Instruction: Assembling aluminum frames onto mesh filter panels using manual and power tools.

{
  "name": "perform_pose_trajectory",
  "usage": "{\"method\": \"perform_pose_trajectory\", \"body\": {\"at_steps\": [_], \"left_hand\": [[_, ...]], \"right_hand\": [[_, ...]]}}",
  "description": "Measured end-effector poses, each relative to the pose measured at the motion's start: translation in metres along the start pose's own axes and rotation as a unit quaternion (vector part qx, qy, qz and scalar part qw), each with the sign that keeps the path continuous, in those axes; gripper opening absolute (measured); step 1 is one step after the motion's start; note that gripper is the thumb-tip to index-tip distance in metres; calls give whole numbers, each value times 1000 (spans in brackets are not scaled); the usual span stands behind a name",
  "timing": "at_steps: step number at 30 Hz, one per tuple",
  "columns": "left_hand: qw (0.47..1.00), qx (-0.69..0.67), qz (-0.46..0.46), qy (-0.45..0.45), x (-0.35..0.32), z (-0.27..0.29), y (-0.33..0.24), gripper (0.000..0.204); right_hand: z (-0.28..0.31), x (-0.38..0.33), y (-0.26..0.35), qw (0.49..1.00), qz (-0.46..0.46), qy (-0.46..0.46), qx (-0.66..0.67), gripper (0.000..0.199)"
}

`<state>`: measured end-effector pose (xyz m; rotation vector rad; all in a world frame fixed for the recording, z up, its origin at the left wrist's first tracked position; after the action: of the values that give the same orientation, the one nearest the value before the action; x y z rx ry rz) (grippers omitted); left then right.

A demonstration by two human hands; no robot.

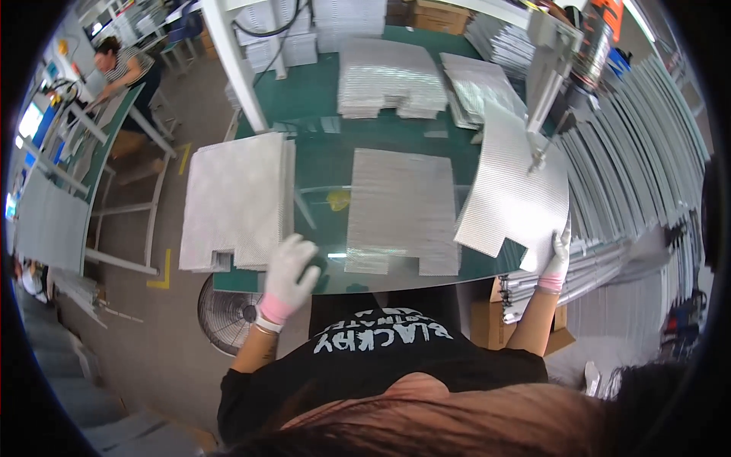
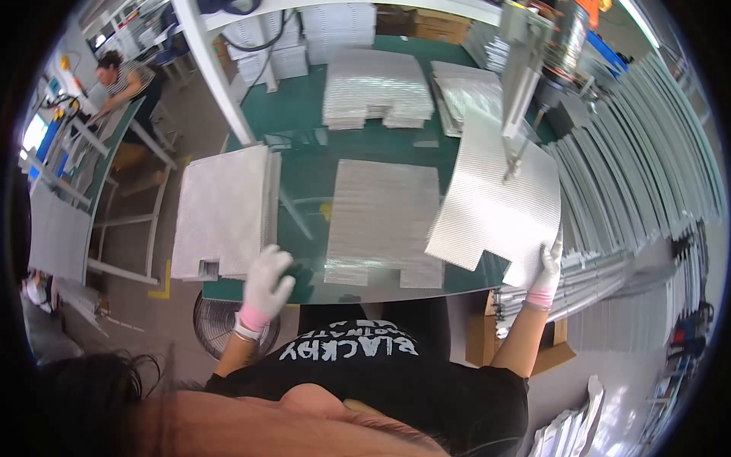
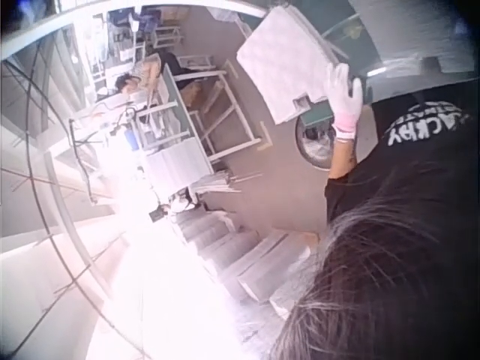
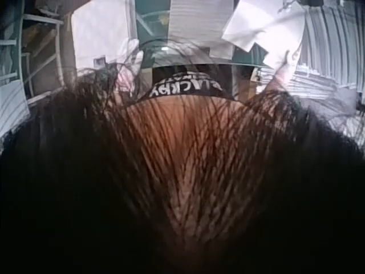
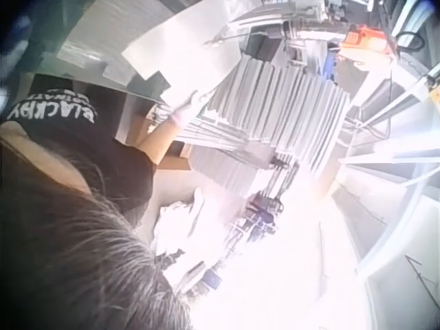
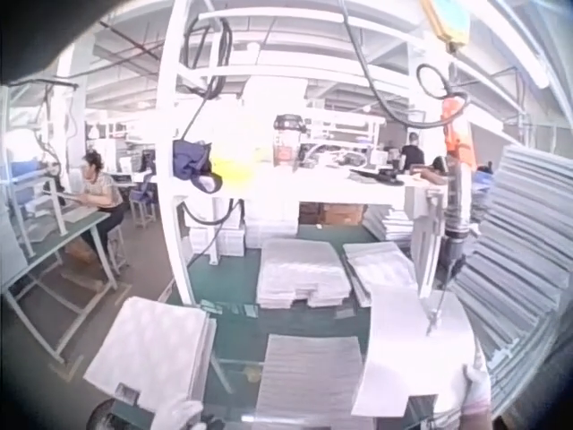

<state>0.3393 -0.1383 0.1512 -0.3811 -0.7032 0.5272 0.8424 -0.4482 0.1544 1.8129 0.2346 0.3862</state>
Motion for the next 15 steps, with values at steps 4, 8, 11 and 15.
{"method": "perform_pose_trajectory", "body": {"at_steps": [4, 8, 11, 15], "left_hand": [[991, 27, -102, 76, 25, -69, -32, 39], [984, 128, -76, 98, 44, -107, -29, 48], [982, 128, -33, 136, 40, -121, -19, 57], [981, 116, -10, 153, 35, -125, -16, 59]], "right_hand": [[51, 3, -3, 1000, -2, -19, 9, 72], [74, 1, -10, 1000, -8, -15, -25, 71], [86, 10, -29, 987, -83, 46, -130, 73], [101, 24, -56, 951, -86, 92, -281, 74]]}}
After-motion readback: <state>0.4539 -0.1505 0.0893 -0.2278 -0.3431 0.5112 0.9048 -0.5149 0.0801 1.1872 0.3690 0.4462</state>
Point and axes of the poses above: each hand's wrist, its own x-axis towards the middle knuckle, its own z-axis out of the back of the hand, y = z × x, the point moved 7 cm from there along x, towards the middle knuckle, and after that the axes turned 6 degrees about -y, right-handed, at the moved point
